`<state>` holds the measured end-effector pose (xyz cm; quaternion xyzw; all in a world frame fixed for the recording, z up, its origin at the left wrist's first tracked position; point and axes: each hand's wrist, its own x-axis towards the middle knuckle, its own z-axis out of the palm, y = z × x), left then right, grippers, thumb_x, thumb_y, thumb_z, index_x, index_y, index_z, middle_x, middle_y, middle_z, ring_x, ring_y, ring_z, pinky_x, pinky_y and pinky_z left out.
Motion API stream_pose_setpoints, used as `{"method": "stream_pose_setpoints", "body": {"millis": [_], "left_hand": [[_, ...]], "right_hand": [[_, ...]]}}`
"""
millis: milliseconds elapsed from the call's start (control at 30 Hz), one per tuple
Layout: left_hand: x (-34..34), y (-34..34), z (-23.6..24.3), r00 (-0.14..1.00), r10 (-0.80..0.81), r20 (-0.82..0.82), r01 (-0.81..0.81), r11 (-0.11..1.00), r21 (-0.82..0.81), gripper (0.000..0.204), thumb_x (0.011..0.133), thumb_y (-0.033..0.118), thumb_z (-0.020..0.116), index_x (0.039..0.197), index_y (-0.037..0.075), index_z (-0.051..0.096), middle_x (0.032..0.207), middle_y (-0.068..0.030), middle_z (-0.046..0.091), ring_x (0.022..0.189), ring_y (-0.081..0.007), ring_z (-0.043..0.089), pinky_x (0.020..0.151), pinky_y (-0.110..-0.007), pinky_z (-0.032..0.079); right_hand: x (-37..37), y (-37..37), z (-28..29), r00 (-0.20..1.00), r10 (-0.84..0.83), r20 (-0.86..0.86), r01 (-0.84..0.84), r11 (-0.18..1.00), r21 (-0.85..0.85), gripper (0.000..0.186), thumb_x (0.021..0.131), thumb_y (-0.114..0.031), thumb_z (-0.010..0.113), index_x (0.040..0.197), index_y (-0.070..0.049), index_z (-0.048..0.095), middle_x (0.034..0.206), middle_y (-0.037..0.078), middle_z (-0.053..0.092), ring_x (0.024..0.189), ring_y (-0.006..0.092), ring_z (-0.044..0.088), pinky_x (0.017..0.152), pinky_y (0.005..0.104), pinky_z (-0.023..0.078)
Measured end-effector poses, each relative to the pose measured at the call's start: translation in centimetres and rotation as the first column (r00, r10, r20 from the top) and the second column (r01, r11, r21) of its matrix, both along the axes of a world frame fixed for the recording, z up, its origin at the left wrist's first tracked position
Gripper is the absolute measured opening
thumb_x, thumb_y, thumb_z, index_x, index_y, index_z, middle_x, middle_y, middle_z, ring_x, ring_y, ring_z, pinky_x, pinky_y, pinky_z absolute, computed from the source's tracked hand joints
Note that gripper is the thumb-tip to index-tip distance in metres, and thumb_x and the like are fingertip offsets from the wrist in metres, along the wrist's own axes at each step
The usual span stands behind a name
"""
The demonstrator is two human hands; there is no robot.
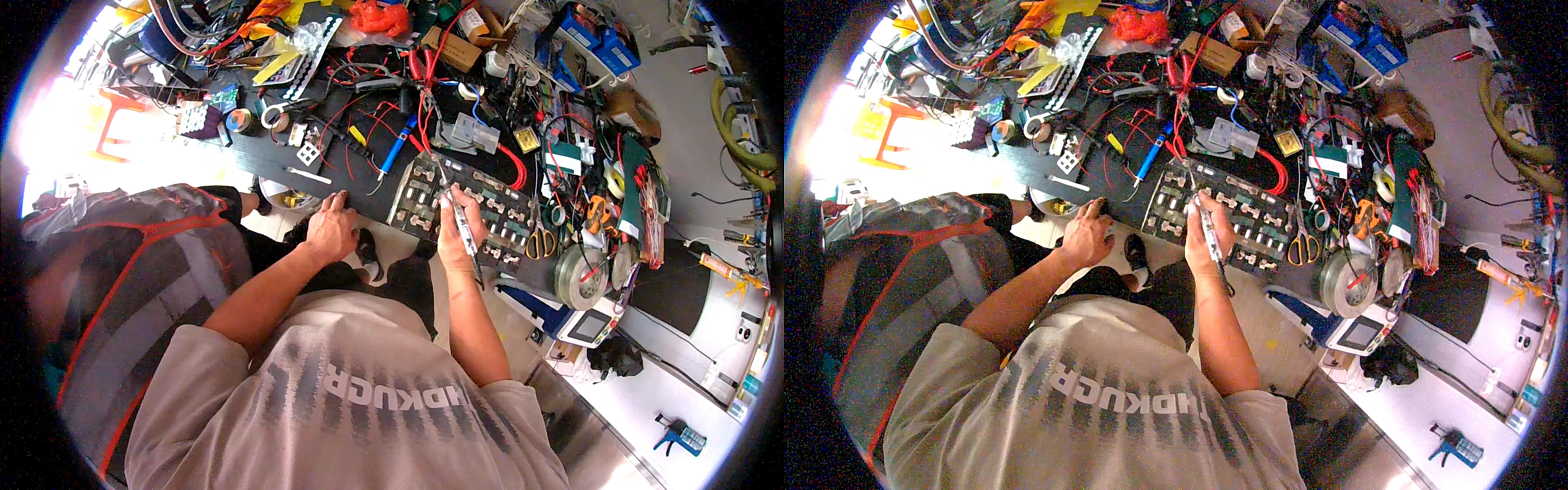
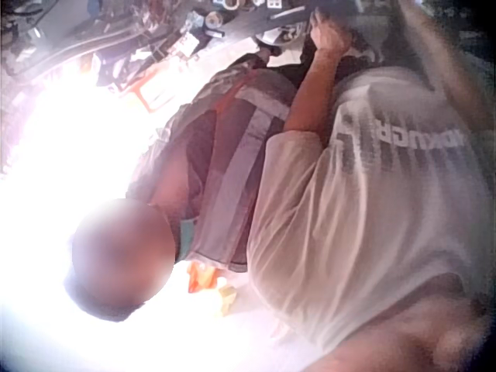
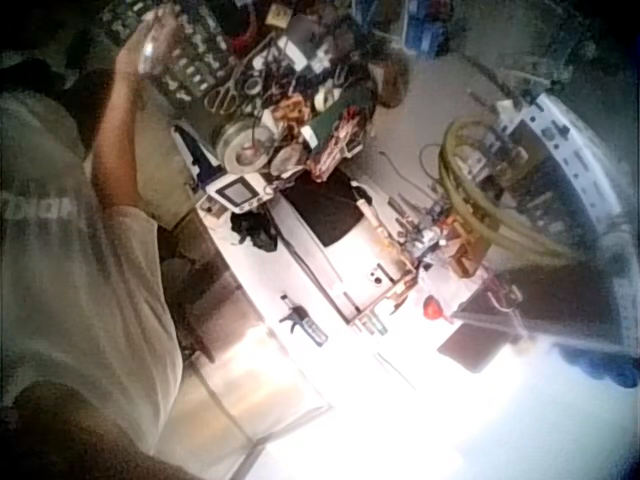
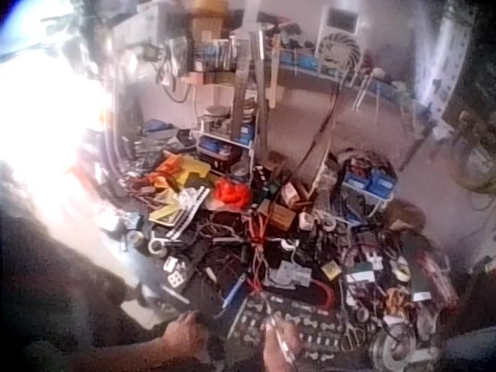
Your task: The person solders wires and connectors onto a battery pack assembly using a soldering iron, handling wires and a small circuit board component.
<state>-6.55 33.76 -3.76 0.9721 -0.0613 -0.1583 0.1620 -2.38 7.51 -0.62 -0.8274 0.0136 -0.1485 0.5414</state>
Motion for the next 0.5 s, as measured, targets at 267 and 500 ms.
{"method": "stream_pose_setpoints", "body": {"millis": [267, 500], "left_hand": [[0.3, -0.3, 0.6, 1.000, 0.011, -0.015, -0.011, 1.000, -0.022, 0.042, 0.082, 0.027, 0.075, 0.118, 0.005, 0.074, 0.157, -0.0289, 0.044, 0.144, -0.0453, 0.045, 0.116, -0.050, 0.044], [0.3, -0.5, 0.4, 1.000, -0.003, -0.013, 0.002, 1.000, -0.008, 0.041, 0.084, 0.028, 0.075, 0.118, 0.005, 0.074, 0.158, -0.0287, 0.043, 0.144, -0.0453, 0.043, 0.117, -0.050, 0.043]], "right_hand": [[0.1, -0.3, -1.7, 0.999, -0.020, 0.025, 0.018, 0.998, 0.067, 0.025, 0.099, -0.016, 0.074, 0.119, -0.001, 0.071, 0.109, 0.013, 0.077, 0.098, 0.0185, 0.073, 0.090, 0.0339, 0.057], [0.1, -0.5, -2.5, 1.000, 0.008, 0.025, -0.010, 0.994, 0.108, 0.028, 0.102, -0.014, 0.068, 0.126, 0.001, 0.066, 0.104, 0.011, 0.075, 0.096, 0.0144, 0.071, 0.089, 0.0287, 0.056]]}}
